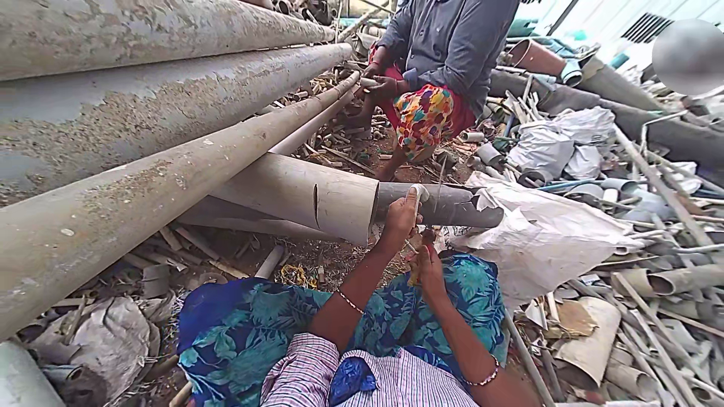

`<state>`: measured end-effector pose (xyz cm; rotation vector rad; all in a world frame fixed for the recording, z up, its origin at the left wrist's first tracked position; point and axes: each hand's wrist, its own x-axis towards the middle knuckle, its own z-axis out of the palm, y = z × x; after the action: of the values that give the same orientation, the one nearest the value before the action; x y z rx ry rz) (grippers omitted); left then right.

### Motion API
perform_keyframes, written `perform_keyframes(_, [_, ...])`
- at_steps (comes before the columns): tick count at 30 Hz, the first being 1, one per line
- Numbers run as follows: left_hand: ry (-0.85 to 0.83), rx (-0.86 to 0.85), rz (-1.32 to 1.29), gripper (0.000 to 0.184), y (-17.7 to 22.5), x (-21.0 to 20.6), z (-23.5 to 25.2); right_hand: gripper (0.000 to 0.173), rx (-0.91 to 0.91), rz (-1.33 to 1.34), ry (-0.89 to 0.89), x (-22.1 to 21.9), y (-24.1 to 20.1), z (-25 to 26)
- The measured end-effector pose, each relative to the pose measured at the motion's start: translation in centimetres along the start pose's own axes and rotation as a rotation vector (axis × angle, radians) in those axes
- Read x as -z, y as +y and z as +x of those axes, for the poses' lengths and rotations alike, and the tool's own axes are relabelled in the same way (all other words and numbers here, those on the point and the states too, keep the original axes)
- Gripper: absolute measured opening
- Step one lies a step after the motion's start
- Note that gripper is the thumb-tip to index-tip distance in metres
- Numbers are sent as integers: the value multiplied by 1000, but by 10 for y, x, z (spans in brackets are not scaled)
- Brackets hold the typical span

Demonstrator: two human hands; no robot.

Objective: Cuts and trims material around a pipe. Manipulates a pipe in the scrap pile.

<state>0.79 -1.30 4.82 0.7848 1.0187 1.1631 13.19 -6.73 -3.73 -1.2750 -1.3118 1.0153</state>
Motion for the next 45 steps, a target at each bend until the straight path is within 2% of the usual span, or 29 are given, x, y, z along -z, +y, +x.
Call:
perform_keyframes(1, [-5,5,5,53,0,-1,-1,26,-189,28,-9,0,2,3])
perform_keyframes(2, [-4,5,2,52,-1,-1,-1,28,-271,35,-11,0,3,3])
perform_keyframes(4, [-1,-22,-27,52,-3,0,7,29,-260,46,-1,-3,-7,2])
perform_keyframes(6, [20,-14,-62,50,-4,0,7,25,-91,49,11,-4,-19,-8])
perform_keyframes(8, [28,-14,-59,50,0,1,5,22,205,12,-16,-1,-25,-7])
perform_keyframes(9, [25,-12,-42,52,1,2,-1,25,323,-20,-25,1,-25,-4])
perform_keyframes(10, [8,5,-9,54,1,3,-13,33,363,-52,-33,3,-22,-3])
perform_keyframes(11, [-7,35,15,55,0,6,-25,38,305,-66,-53,3,-17,-6])
perform_keyframes(14, [11,43,47,54,8,4,-28,26,-201,65,-30,-10,-10,-4])
perform_keyframes(16, [28,-10,31,52,4,1,-11,27,-263,128,8,-14,-12,0])
perform_keyframes(17, [43,-28,8,51,3,-1,-3,27,-201,129,14,-13,-19,0])
perform_keyframes(19, [54,-30,-26,49,-1,-2,1,25,84,52,19,-8,-26,-6])
perform_keyframes(21, [46,-36,-58,48,1,-2,2,39,382,-57,52,-6,-25,-1])
perform_keyframes(22, [44,-35,-65,48,0,-2,2,42,411,-83,62,-6,-21,2])
perform_keyframes(23, [48,-40,-56,49,-1,-3,2,40,321,-81,49,-6,-16,4])
perform_keyframes(25, [62,-66,-22,49,-4,-4,3,31,-99,5,14,-8,-11,8])
perform_keyframes(26, [81,-74,-16,48,-5,-5,3,28,-219,31,19,-8,-7,10])
perform_keyframes(28, [110,-83,-18,49,-1,-2,8,28,-209,83,27,-9,-11,11])
perform_keyframes(32, [98,-68,-22,49,-4,1,7,27,232,48,35,-8,-22,2])
perform_keyframes(34, [90,-61,-21,49,-4,0,6,31,327,24,22,-9,-18,5])
perform_keyframes(35, [92,-59,-23,49,-4,0,6,31,262,31,-1,-10,-15,5])
perform_keyframes(37, [110,-65,-26,49,-4,-2,5,25,-100,98,-16,-13,-13,5])
perform_keyframes(38, [122,-77,-22,49,-6,-1,6,27,-225,113,-15,-12,-10,5])
perform_keyframes(39, [127,-90,-18,49,-7,2,7,28,-261,126,-4,-13,-8,4])
perform_keyframes(45, [50,-18,-126,47,0,4,4,21,131,92,2,-10,-32,-1])
